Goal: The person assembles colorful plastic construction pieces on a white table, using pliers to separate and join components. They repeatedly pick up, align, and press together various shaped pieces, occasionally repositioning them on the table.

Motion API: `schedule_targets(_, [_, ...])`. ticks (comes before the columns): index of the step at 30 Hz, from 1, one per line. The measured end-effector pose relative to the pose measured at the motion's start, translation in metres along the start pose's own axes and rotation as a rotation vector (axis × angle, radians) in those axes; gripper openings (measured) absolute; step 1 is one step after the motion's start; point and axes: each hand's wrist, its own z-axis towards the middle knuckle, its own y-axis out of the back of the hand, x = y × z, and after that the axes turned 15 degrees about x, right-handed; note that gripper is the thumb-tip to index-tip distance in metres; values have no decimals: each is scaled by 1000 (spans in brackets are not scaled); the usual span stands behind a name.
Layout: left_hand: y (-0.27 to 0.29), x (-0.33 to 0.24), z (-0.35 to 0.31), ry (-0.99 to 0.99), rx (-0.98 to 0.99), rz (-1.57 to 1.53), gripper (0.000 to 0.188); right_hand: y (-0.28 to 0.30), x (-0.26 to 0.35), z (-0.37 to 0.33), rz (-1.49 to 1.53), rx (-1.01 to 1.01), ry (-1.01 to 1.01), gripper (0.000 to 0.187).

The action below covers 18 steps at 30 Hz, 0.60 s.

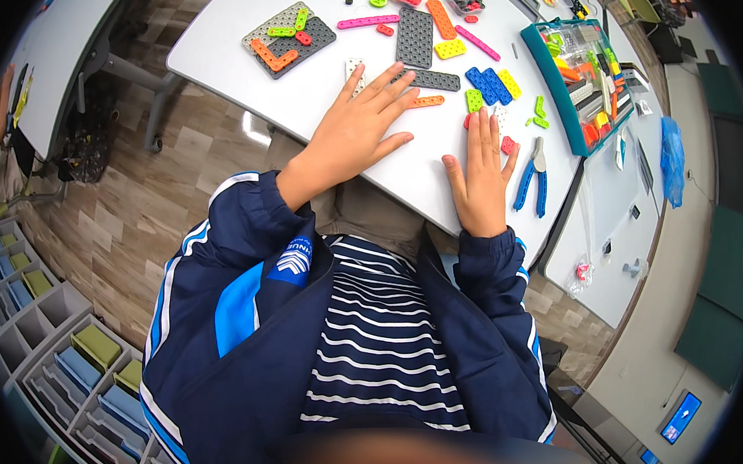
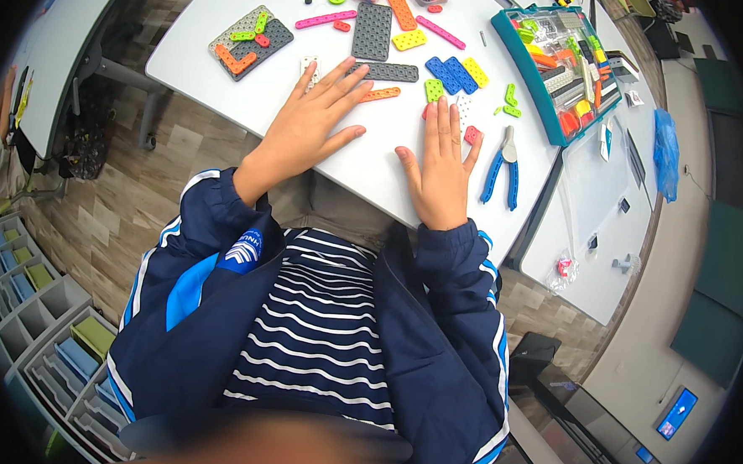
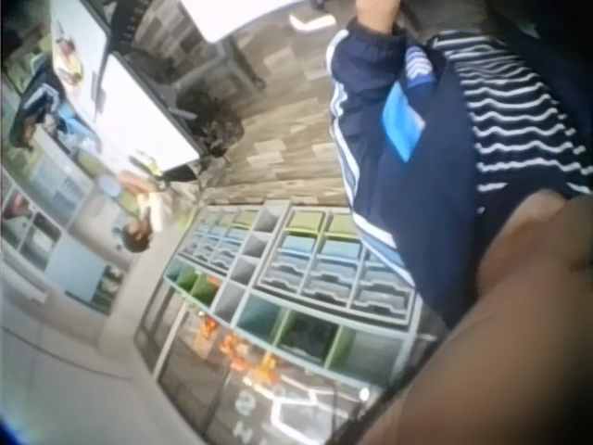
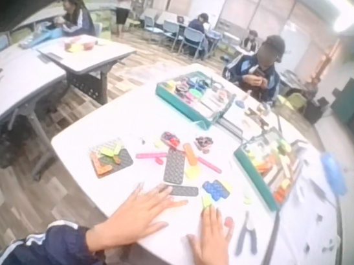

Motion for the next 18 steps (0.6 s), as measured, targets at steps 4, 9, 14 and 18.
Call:
schedule_targets(4, [-3,-5,-6,63,-3,2,59,7,-14,9,85,-84,-36,70])
schedule_targets(9, [2,-3,-17,55,-26,-9,57,26,-14,37,132,-84,134,60])
schedule_targets(14, [6,9,-28,55,-82,-94,52,27,17,96,143,-65,428,51])
schedule_targets(18, [7,19,-38,73,-145,-149,48,19,26,102,101,10,369,46])
